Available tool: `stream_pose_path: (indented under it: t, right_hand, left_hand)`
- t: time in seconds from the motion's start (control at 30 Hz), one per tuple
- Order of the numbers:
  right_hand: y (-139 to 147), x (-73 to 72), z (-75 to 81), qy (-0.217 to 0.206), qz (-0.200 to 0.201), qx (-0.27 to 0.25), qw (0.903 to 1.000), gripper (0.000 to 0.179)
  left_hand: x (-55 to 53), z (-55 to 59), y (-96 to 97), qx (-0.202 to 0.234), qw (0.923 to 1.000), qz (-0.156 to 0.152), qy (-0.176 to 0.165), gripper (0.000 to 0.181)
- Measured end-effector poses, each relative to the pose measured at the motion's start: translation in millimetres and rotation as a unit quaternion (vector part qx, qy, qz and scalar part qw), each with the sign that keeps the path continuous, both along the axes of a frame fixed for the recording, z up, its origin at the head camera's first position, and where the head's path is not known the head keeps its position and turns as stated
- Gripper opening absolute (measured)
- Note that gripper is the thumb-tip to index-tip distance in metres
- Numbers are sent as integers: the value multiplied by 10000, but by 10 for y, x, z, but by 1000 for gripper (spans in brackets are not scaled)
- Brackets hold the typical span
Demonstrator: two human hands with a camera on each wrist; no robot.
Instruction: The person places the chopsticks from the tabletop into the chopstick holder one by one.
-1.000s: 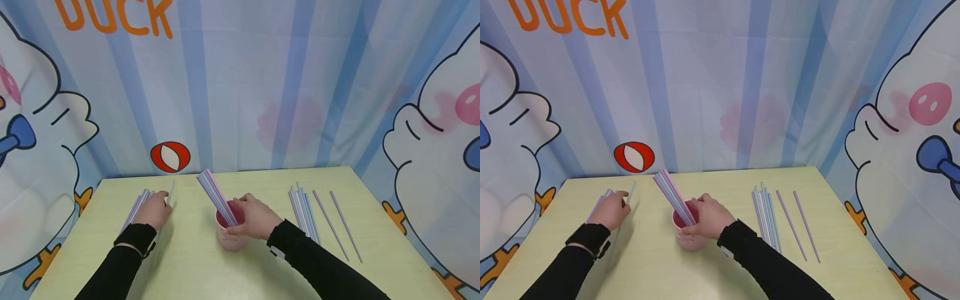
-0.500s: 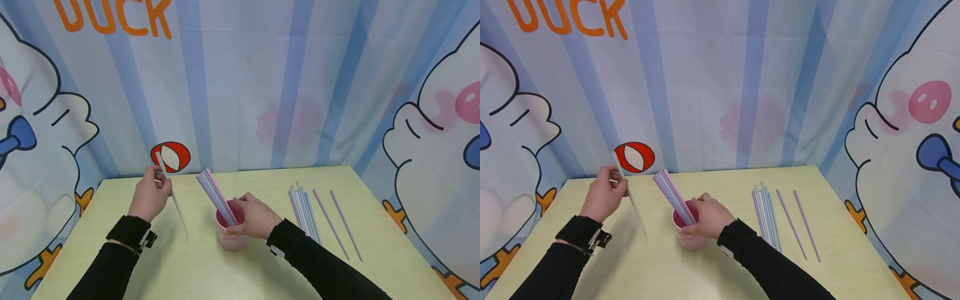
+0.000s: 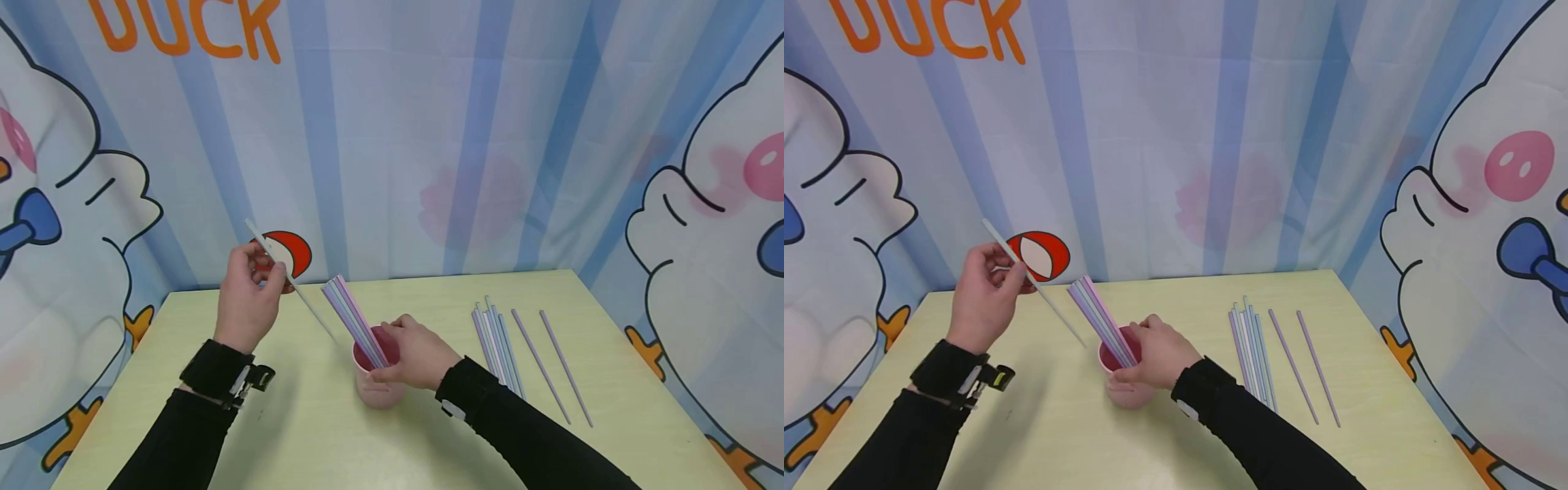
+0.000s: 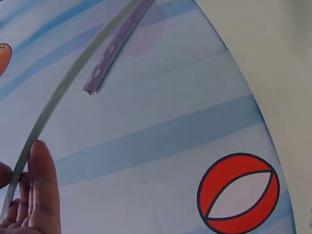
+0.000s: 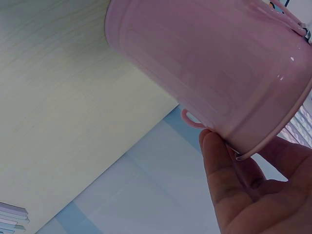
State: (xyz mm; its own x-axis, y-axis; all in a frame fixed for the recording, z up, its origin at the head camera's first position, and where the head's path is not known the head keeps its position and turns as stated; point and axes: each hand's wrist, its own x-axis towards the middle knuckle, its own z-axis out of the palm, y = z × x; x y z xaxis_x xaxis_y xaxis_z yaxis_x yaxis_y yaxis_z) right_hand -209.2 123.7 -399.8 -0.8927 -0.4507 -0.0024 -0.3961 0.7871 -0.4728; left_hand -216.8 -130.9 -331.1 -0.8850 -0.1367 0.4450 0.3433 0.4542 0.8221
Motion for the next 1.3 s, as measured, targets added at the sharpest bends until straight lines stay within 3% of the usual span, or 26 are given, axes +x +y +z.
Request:
stream_pose_path:
  t: [0.17, 0.37, 0.93, 1.3]
  right_hand:
    - [3, 5, 7, -4, -19, -16, 10000, 79]
    - [-2, 10, 13, -30, -20, -86, 10000, 78]
    - [-18, -7, -17, -85, -134, -91, 9998, 79]
    - [-19, 4, 1, -102, -123, -120, 9998, 79]
  left_hand:
    - [-13, 12, 76, 319, 9993, -180, 45, 41]
    - [-32, -49, 151, 415, 9988, -270, -34, 36]
    - [-61, -383, 315, -62, 9970, -204, -740, 32]
    - [-11, -579, 363, -426, 9924, -231, -1131, 32]
